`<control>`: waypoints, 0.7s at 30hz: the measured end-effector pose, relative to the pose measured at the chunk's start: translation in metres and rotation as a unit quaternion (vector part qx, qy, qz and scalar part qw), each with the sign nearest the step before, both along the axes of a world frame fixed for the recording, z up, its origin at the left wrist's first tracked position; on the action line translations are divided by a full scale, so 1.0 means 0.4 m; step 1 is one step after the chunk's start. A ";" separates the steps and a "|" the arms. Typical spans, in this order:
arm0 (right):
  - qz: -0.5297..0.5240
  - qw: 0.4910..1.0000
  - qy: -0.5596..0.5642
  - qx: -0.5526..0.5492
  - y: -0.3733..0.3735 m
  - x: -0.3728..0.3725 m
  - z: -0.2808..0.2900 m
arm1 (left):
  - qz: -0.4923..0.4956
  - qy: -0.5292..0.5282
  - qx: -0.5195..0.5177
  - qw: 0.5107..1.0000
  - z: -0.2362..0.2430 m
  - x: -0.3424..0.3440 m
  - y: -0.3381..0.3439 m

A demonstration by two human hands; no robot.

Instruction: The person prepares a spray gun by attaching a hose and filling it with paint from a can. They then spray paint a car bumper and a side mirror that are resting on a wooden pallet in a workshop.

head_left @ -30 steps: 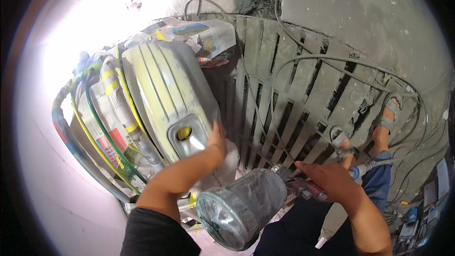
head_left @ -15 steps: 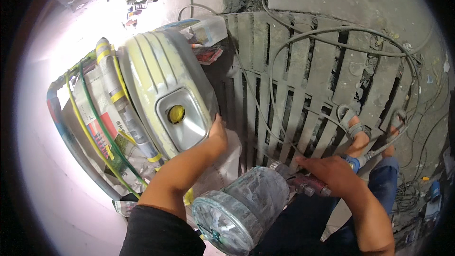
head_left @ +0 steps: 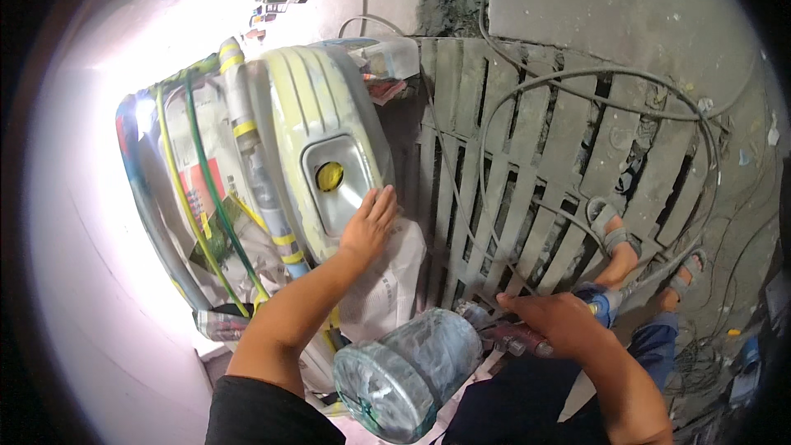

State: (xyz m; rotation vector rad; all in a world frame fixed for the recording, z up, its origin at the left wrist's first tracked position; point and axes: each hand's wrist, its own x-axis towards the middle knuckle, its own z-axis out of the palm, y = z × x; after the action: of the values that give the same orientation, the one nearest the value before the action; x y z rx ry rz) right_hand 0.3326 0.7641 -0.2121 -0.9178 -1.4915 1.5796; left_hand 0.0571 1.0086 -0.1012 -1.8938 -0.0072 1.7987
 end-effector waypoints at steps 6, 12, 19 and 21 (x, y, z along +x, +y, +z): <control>0.010 1.000 0.016 0.014 -0.032 0.043 0.057 | 0.055 -0.097 0.069 0.991 0.150 -0.049 -0.065; 0.019 0.999 -0.011 0.025 -0.068 0.075 0.105 | 0.147 -0.310 0.245 0.907 0.183 -0.079 -0.130; -0.009 1.000 0.004 -0.001 -0.122 0.104 0.103 | 0.194 -0.578 0.423 0.670 0.015 -0.064 -0.154; -0.020 1.000 -0.015 -0.012 -0.131 0.126 0.100 | 0.224 -0.592 0.452 0.629 -0.041 -0.050 -0.186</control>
State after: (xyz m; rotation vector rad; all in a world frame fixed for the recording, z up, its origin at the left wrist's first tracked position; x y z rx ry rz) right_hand 0.3832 0.7118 -0.1720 -0.9837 -1.4688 1.5639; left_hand 0.0370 0.9343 -0.1175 -1.8687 -1.6056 0.1593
